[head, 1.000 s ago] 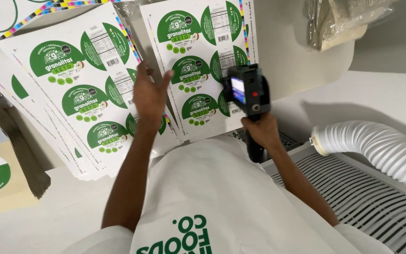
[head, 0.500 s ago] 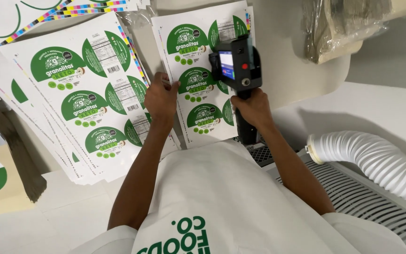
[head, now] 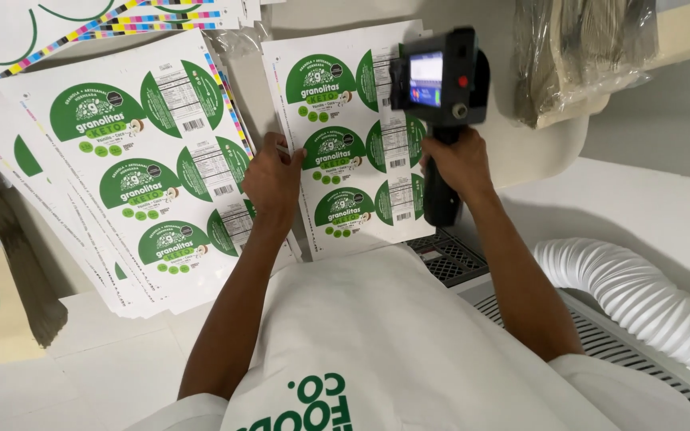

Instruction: The person repeatedly scans barcodes on sheets of printed labels using a handheld barcode scanner. They pick up each sheet, scan the barcodes, and place the sheet back on the stack. The process is repeated for multiple sheets throughout the clip.

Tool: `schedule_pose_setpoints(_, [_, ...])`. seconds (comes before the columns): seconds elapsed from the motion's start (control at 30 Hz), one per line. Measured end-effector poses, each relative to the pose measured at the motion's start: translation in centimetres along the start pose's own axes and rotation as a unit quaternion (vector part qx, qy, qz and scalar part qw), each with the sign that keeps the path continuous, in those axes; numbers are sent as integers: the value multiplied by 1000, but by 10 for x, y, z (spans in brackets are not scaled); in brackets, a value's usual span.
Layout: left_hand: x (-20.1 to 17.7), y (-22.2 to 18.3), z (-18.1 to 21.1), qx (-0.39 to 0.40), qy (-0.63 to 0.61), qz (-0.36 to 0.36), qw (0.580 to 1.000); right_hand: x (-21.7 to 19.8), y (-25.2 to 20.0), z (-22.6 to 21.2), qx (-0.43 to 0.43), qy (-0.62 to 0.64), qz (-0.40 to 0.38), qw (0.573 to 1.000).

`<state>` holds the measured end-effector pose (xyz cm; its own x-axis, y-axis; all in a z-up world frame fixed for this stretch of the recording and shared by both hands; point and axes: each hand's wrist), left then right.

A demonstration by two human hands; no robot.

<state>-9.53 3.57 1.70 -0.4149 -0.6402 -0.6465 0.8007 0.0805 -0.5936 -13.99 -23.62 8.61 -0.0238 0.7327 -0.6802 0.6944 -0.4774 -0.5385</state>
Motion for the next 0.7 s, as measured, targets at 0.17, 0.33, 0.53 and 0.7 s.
schedule_pose_setpoints(0.17, [-4,-2,1,2,-8,0,1000,25,27,-42,-32,19,-22,999])
schedule_pose_setpoints(0.33, [5,2,-9,4,-13,18,1000,34,34,-65,-35,33,-58,997])
schedule_pose_setpoints(0.53, [4,-15,-5,53,-2,85,995,10,45,-41,-11,17,-27,999])
schedule_pose_setpoints(0.7, [-13,-28,-21,-71,-104,128,984,-18,29,-38,11,61,43,997])
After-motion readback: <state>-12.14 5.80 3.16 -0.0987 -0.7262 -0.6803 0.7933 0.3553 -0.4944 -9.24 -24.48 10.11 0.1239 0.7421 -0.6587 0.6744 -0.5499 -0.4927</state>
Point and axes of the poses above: each hand's wrist, its own y-axis towards the middle knuckle, its own x-axis out of the palm, z = x × y, and after that the axes turned 5 degrees about -x, right-handed
